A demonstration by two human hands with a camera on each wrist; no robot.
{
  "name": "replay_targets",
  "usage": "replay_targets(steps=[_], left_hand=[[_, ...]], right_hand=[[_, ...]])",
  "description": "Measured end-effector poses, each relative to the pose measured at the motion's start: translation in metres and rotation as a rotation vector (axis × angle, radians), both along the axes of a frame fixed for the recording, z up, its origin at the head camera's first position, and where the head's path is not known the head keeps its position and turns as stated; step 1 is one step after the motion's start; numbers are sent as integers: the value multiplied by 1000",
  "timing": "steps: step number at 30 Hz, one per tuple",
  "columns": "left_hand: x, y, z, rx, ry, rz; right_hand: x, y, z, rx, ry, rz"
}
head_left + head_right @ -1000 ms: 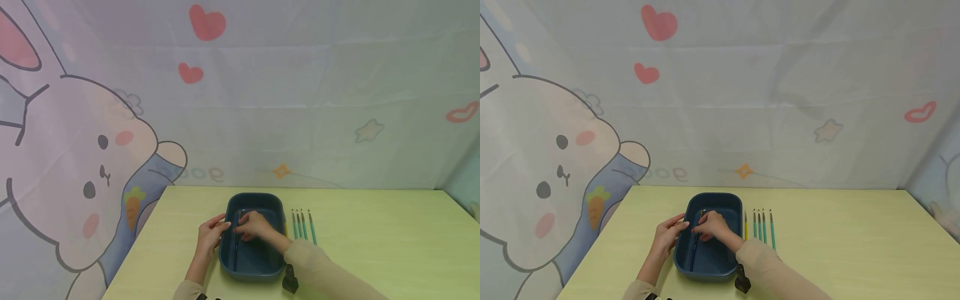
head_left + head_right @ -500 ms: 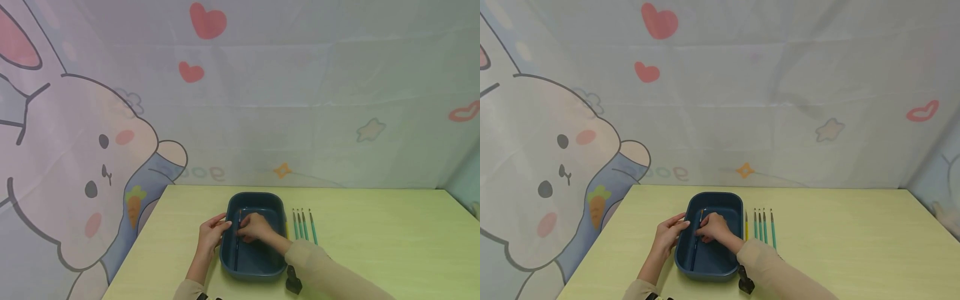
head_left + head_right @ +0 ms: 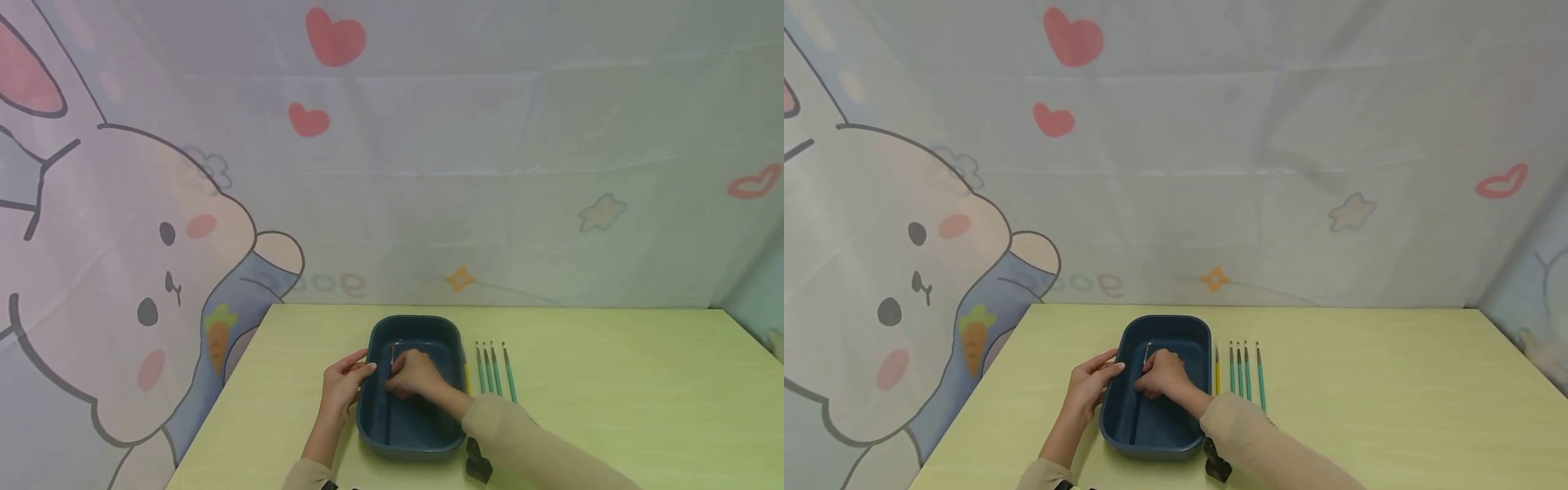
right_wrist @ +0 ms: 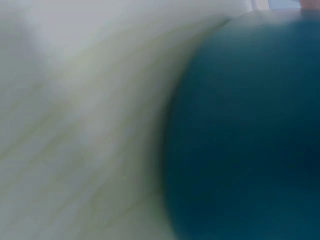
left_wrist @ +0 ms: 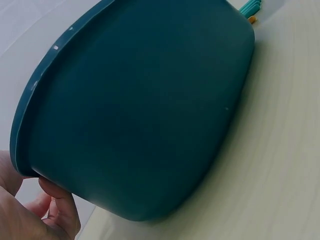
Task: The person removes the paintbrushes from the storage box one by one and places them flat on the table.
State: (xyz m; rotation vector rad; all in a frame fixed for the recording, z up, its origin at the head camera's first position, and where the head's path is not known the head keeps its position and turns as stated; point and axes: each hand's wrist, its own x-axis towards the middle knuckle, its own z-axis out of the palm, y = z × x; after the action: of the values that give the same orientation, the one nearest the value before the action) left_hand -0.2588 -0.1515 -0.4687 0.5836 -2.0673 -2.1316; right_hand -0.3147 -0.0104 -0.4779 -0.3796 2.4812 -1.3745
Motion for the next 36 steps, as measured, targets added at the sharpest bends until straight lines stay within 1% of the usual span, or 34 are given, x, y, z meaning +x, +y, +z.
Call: replay_targets(steps=[5, 11, 14, 20, 26, 36], left_hand=[[1, 0, -1, 6, 13, -3], [3, -1, 0, 16, 19, -16], [3, 0, 1, 14, 15, -12], [3, 1, 0, 15, 17, -12], [2, 1, -2, 19, 12, -5], [1, 2, 1, 24, 21, -10]], right_hand=[[2, 1, 0, 0, 39, -8], [6, -1, 2, 64, 114, 0], [7, -1, 1, 83, 131, 6], [6, -1, -1, 86, 121, 15], [6, 0, 0, 87, 87, 27], [1, 0, 2, 52, 52, -2]])
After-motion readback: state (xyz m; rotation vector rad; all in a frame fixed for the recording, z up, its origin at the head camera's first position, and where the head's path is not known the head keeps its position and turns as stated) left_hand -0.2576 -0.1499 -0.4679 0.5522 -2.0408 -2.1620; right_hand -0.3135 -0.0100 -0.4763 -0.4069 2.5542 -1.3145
